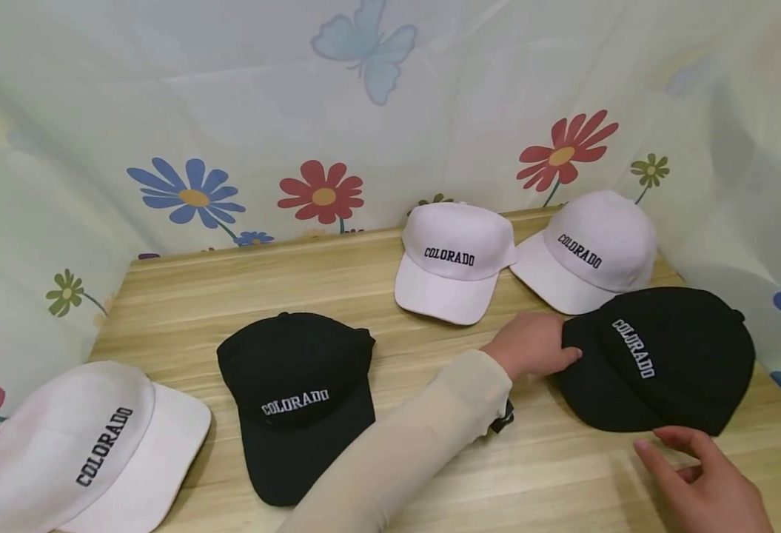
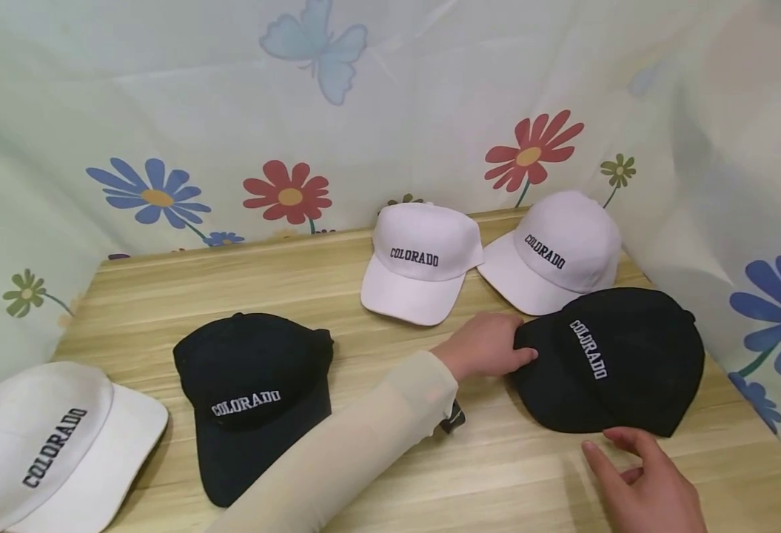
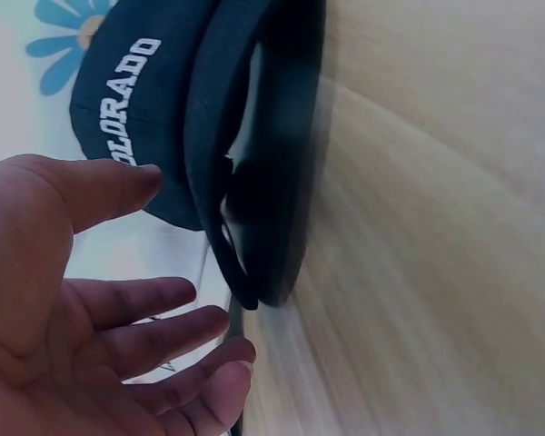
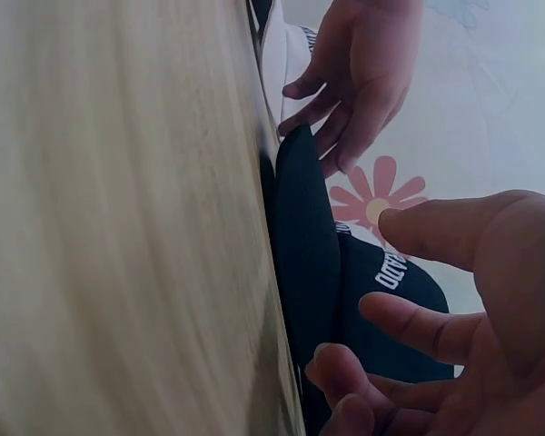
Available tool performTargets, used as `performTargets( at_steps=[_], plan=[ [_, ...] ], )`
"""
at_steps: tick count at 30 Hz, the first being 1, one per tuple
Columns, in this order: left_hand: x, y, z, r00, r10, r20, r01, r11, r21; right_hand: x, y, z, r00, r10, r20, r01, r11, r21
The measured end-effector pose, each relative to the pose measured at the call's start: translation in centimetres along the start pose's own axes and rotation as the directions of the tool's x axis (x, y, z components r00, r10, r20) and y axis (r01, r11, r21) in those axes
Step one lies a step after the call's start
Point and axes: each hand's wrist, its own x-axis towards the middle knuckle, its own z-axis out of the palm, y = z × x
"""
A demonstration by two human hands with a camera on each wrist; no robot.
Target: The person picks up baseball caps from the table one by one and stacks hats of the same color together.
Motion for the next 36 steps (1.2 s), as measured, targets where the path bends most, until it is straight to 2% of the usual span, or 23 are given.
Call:
performTargets(
  at_steps=[8,15,21,26,29,31,32,33,34,36],
  plan=[
    [1.5,0.7,0.4,0.999,-0.031,0.016,0.030,0.998,0.053,0.3,0.3,-0.5,0.998,-0.050,0.024,0.050,0.999,-0.019],
    [2.5,1.0,0.9,0.999,-0.015,0.043,0.013,0.999,0.035,-0.3,-0.4,-0.8,0.992,-0.109,0.060,0.110,0.994,-0.016],
    [2.7,1.4,1.0,0.999,0.018,0.051,-0.019,1.000,0.020,-0.8,-0.6,-1.0,0.988,-0.097,0.123,0.099,0.995,-0.003],
    [2.6,1.6,1.0,0.999,0.028,0.015,-0.028,1.000,0.013,-1.0,-0.4,-0.6,0.988,-0.078,0.133,0.069,0.995,0.070],
    [2.5,1.7,1.0,1.000,0.026,-0.003,-0.026,1.000,0.014,-1.1,-0.1,-0.4,0.989,-0.049,0.140,0.021,0.980,0.197],
    [2.5,1.6,1.0,1.000,0.021,-0.003,-0.021,1.000,-0.006,-1.1,0.3,-0.2,0.989,-0.027,0.143,-0.020,0.946,0.323],
    [2.5,1.6,1.0,1.000,0.014,0.002,-0.014,1.000,-0.023,-1.0,0.6,-0.1,0.988,-0.031,0.153,-0.036,0.908,0.416],
    [2.4,1.6,1.0,1.000,0.005,0.009,-0.004,0.999,-0.045,-0.9,1.0,0.0,0.986,-0.040,0.161,-0.052,0.848,0.527],
    [2.4,1.5,1.0,1.000,-0.004,0.016,0.005,0.998,-0.070,-0.9,1.5,0.1,0.985,-0.052,0.166,-0.066,0.773,0.630],
    [2.3,1.4,0.9,0.999,-0.023,0.028,0.026,0.991,-0.129,-0.6,2.5,0.2,0.978,-0.085,0.192,-0.107,0.586,0.803]
  ],
)
